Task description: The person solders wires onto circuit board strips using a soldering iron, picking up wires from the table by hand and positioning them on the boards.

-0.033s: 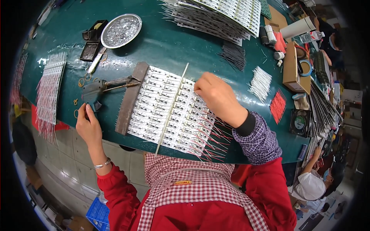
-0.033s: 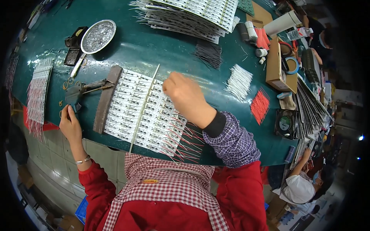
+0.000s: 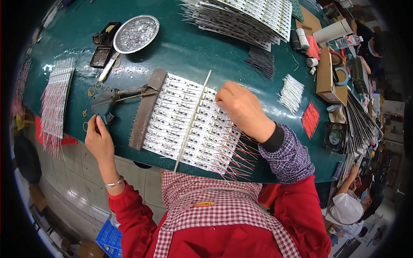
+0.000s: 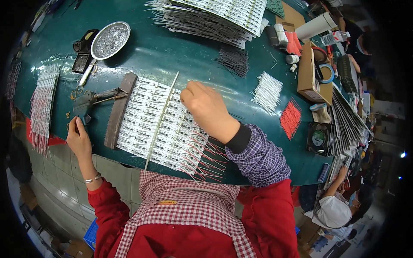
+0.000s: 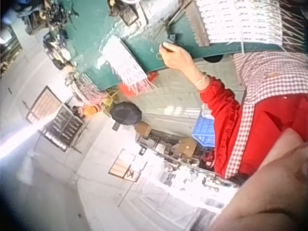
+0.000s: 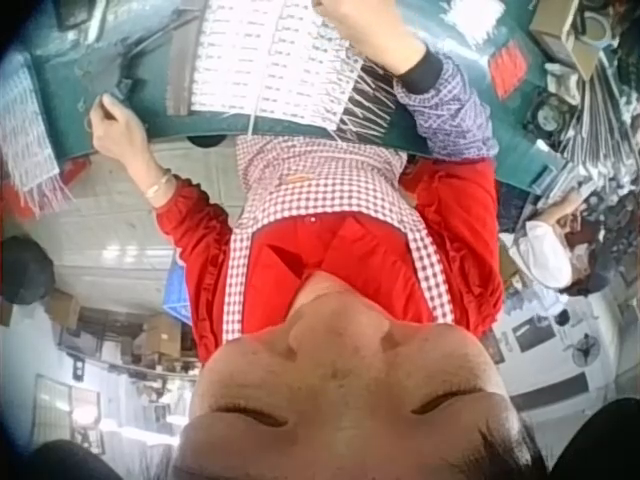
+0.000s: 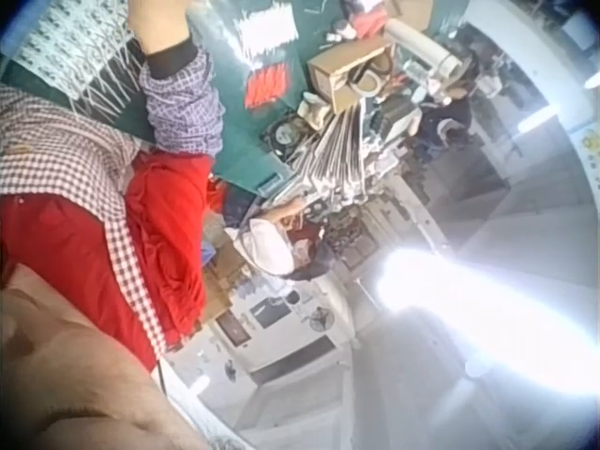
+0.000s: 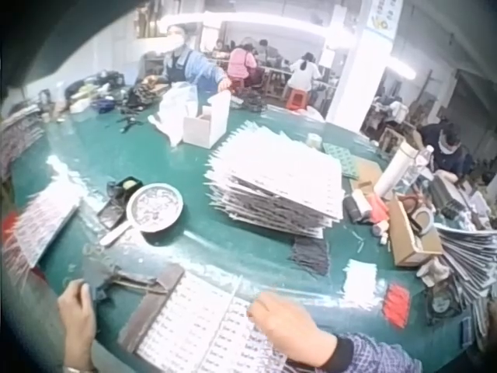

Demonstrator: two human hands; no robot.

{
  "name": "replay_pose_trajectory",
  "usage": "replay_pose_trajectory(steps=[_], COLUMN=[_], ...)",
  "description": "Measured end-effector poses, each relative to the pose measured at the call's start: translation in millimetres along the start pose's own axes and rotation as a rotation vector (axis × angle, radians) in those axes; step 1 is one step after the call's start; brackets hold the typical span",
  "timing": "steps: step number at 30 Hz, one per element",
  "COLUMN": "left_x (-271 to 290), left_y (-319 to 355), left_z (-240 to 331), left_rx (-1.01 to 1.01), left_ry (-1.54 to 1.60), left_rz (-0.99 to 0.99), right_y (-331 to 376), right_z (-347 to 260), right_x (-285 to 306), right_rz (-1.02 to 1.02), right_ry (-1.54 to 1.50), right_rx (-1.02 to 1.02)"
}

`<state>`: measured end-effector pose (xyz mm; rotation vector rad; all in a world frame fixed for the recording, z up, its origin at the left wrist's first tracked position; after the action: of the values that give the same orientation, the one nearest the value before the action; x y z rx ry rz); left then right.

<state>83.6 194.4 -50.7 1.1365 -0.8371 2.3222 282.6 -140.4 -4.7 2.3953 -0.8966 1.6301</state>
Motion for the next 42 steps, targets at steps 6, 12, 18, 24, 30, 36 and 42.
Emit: replay_pose_trajectory(steps=[6, 12, 18, 24, 30, 36, 42], left_x=[0, 2, 1, 0, 0, 1, 1], left_y=[1, 1, 1, -1, 0, -1, -1], left_z=[3, 3, 3, 2, 2, 3, 5], left_rx=[0.013, 0.052, 0.063, 0.017, 0.065, 0.073, 0.09], left_ry=[0.009, 0.027, 0.039, 0.045, 0.082, 0.048, 0.065], left_rz=[0.004, -0.029, -0.032, -0.005, -0.037, -0.05, -0.055], right_y=[-7, -9, -12, -7, -2, -4, -10], right_z=[-2, -4, -8, -3, 13, 9, 7], right_x=[-4, -6, -10, -16, -1, 1, -3], right_rz=[-0.118, -0.151, -0.131, -0.097, 0.008, -0.033, -0.109], right_ry=[0.196, 0.284, 0.337, 0.35, 0.062, 0.01, 0.116], right_rx=[0.084, 0.109, 0.138, 0.132, -0.047, 0.022, 0.104])
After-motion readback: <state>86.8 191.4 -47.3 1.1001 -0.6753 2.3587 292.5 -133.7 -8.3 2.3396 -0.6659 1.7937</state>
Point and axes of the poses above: each hand's wrist, its own y-axis away from the middle knuckle, its own x-axis out of the back of the hand, z = x × y, the point moved 1 cm from there along -y, towards the middle knuckle
